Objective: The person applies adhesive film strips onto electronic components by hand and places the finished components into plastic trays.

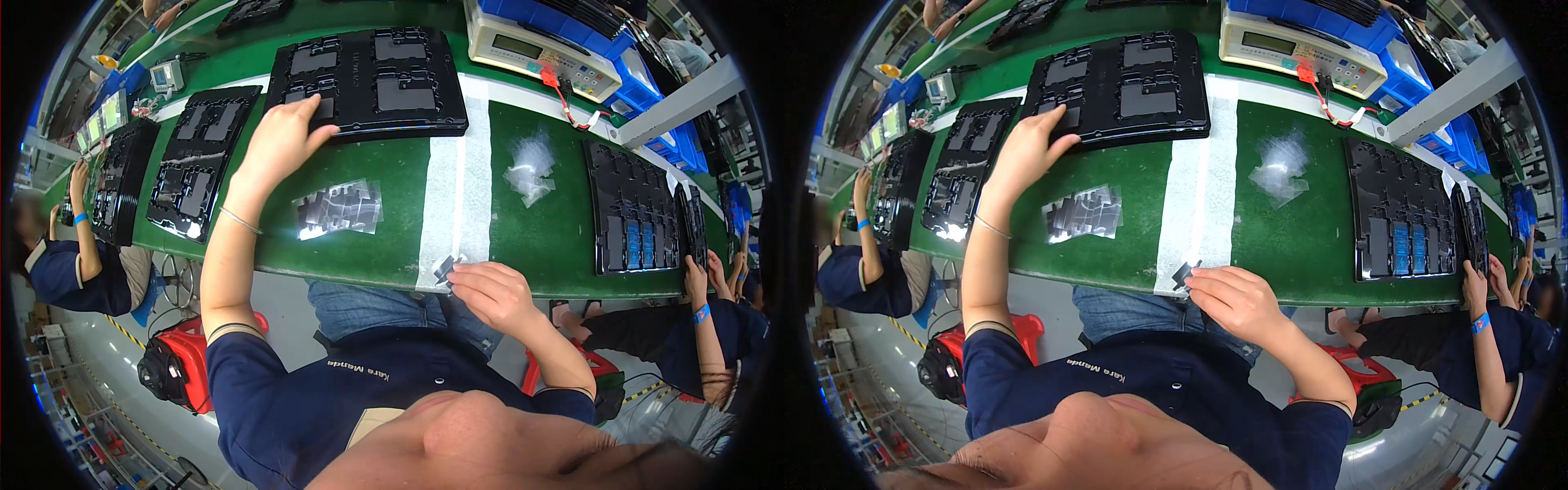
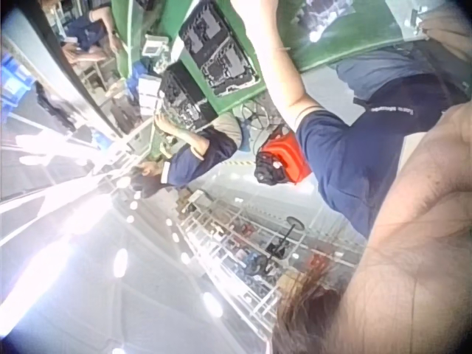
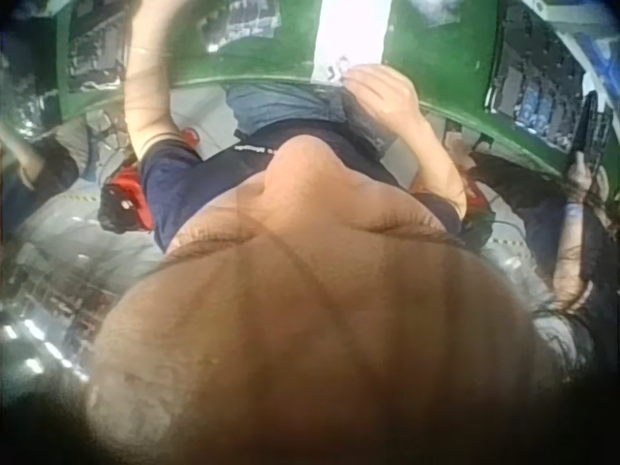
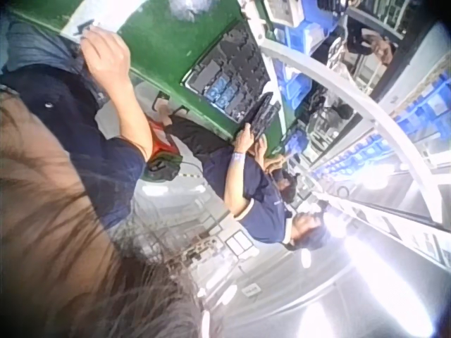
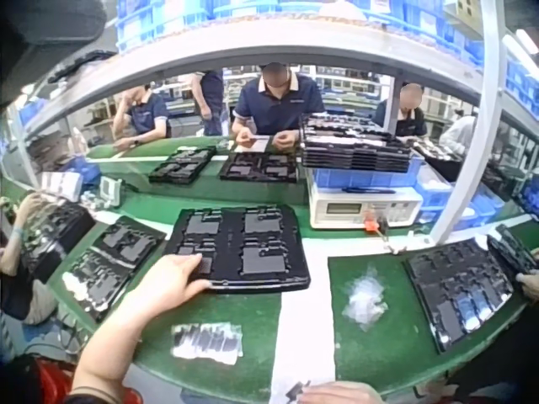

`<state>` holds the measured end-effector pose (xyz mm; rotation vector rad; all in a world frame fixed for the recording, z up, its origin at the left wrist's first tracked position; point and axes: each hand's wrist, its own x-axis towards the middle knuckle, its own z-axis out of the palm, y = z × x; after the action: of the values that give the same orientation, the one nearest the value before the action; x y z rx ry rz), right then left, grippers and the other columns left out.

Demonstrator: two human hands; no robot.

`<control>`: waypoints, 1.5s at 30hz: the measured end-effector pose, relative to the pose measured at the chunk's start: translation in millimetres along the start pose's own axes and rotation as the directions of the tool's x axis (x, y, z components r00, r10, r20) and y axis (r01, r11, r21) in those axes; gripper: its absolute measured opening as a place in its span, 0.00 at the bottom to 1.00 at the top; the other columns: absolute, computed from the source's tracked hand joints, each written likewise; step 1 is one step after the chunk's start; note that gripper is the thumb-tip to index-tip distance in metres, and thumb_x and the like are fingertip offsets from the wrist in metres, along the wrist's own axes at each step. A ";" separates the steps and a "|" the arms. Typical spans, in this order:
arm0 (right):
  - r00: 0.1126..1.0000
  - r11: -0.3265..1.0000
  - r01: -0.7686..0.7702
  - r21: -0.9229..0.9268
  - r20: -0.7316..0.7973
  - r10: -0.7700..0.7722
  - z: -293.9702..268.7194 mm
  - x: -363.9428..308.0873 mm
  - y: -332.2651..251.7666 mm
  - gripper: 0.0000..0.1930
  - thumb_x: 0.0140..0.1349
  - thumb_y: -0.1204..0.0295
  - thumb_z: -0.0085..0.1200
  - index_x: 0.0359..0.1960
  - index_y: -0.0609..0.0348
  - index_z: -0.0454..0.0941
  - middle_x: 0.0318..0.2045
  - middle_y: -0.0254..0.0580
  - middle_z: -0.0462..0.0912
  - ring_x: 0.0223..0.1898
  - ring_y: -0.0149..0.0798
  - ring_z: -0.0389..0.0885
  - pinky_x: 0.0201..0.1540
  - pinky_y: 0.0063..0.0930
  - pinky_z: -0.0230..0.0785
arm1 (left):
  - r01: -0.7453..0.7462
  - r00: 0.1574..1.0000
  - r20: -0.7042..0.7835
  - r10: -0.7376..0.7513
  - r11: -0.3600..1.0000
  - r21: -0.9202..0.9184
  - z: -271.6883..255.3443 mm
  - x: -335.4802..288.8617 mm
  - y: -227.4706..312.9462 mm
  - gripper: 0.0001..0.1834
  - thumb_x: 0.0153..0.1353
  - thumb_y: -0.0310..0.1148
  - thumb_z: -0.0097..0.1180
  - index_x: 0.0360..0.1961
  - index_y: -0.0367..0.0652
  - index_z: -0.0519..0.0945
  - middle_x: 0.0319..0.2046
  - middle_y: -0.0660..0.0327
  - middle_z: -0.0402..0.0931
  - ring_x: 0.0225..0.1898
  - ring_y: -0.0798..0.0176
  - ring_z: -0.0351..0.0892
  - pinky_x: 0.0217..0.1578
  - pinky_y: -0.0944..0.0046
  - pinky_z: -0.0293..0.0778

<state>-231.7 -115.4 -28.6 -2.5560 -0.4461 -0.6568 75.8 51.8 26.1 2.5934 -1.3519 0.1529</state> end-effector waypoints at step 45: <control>0.928 0.667 -0.365 0.649 0.196 0.317 -36.5 64.7 105.3 0.06 0.53 0.72 0.55 0.24 0.62 0.75 0.28 0.37 0.78 0.32 0.31 0.74 0.37 0.25 0.66 | 0.231 0.873 0.295 0.389 0.203 -0.951 52.4 -16.3 113.2 0.07 0.47 0.26 0.62 0.27 0.36 0.77 0.20 0.61 0.72 0.19 0.68 0.70 0.21 0.71 0.66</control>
<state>-147.9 -210.1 -3.5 -1.8709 -0.1598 -0.1989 -26.7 -10.4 -12.1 1.3660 -1.0656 -1.1094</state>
